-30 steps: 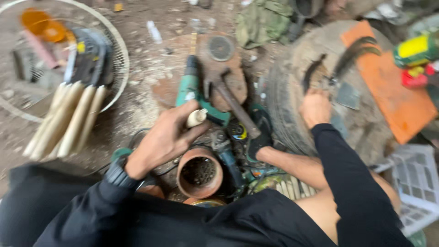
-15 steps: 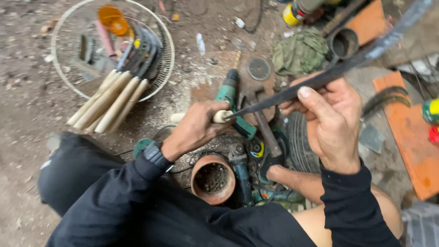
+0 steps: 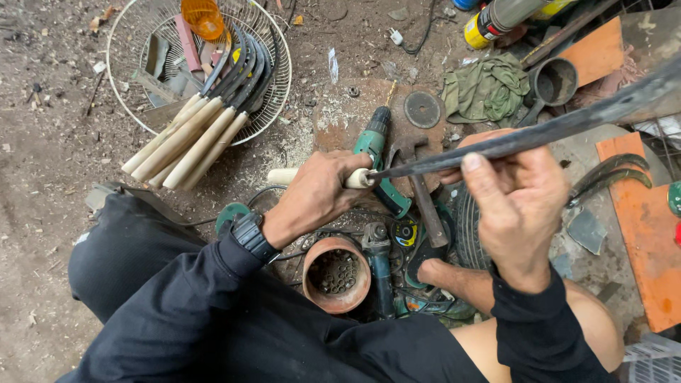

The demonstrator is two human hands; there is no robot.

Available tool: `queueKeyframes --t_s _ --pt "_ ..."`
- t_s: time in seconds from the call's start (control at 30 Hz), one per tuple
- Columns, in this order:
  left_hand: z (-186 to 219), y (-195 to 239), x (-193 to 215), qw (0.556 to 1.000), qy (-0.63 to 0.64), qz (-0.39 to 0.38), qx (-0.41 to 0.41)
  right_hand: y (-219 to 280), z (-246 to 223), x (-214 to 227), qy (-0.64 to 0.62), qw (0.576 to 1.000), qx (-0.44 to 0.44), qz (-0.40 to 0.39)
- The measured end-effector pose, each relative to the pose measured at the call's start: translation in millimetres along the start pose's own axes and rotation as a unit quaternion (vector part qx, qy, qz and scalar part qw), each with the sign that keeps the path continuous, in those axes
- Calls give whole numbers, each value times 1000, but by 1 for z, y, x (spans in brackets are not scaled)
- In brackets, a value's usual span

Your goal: The person drills a hole into a wooden handle, then inserts a curved metal blade into the hole and taps it with a hammer to secure it. The person repeats this process for multiple handles, assembling them into finished tools.

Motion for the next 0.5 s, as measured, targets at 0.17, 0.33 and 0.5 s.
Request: queueKeyframes --t_s 0.17,0.33,0.5 --pt "4 2 -2 1000 -13 -12 10 3 3 -9 85 996 -30 15" --pt "-2 6 -13 997 30 -42 59 6 8 -24 21 999 -7 -39" --pt "-5 11 -21 992 59 -37 101 -2 19 -28 50 995 -31 -86"
Point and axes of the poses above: each hand's wrist, its own y-axis away from the middle knuckle, its own x-axis out of the back of the hand, z = x × y, the point moved 4 cm from there along -y, towards the middle knuckle, and after that the axes turned 5 degrees about z, right-handed, at the moved point
